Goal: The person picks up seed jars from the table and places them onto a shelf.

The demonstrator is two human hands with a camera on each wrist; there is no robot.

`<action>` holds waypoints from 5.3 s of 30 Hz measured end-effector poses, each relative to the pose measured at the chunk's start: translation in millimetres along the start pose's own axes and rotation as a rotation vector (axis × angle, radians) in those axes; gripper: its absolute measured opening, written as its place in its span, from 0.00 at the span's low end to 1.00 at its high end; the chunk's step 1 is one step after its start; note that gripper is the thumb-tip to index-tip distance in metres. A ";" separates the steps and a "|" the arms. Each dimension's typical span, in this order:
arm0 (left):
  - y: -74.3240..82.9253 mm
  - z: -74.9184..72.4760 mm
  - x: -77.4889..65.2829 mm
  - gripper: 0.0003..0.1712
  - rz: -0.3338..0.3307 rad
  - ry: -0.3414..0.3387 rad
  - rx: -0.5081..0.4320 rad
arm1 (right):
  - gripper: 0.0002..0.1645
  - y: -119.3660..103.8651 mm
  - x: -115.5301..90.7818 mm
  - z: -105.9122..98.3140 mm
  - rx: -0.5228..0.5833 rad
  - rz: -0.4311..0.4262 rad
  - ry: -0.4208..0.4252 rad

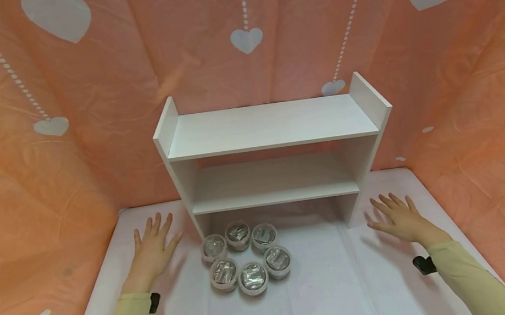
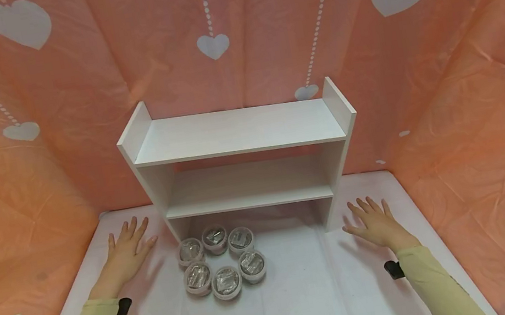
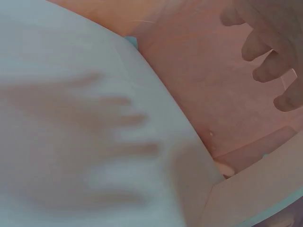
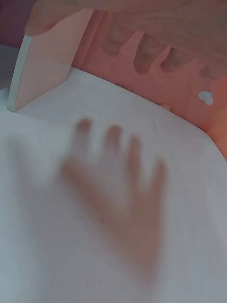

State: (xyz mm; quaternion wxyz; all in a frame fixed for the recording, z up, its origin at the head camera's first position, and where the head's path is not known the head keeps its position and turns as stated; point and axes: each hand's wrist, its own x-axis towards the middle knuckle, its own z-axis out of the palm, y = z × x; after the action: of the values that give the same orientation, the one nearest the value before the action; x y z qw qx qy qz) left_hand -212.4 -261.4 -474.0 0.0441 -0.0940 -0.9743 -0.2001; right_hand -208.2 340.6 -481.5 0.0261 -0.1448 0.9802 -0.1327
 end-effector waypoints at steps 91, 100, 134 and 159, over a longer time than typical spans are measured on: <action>55.4 -30.2 39.4 0.33 0.066 0.267 -1.001 | 0.34 -115.3 36.2 71.7 1.337 -0.203 -0.267; 60.2 -29.0 45.7 0.34 0.078 0.256 -1.050 | 0.36 -125.6 43.4 83.0 1.347 -0.318 -0.273; 59.6 -33.6 46.2 0.32 0.051 0.224 -1.085 | 0.45 -156.3 42.6 113.6 1.351 -0.290 -0.296; 58.8 -33.0 46.7 0.31 0.048 0.221 -1.093 | 0.42 -163.3 44.7 123.7 1.209 -0.275 -0.272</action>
State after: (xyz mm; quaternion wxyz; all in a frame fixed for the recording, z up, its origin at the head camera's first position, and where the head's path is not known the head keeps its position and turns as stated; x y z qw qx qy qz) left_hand -244.6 -213.7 -415.5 0.0955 -0.1036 -0.7159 -0.6839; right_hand -194.7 145.6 -557.5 0.2101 -0.2445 0.6925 -0.6453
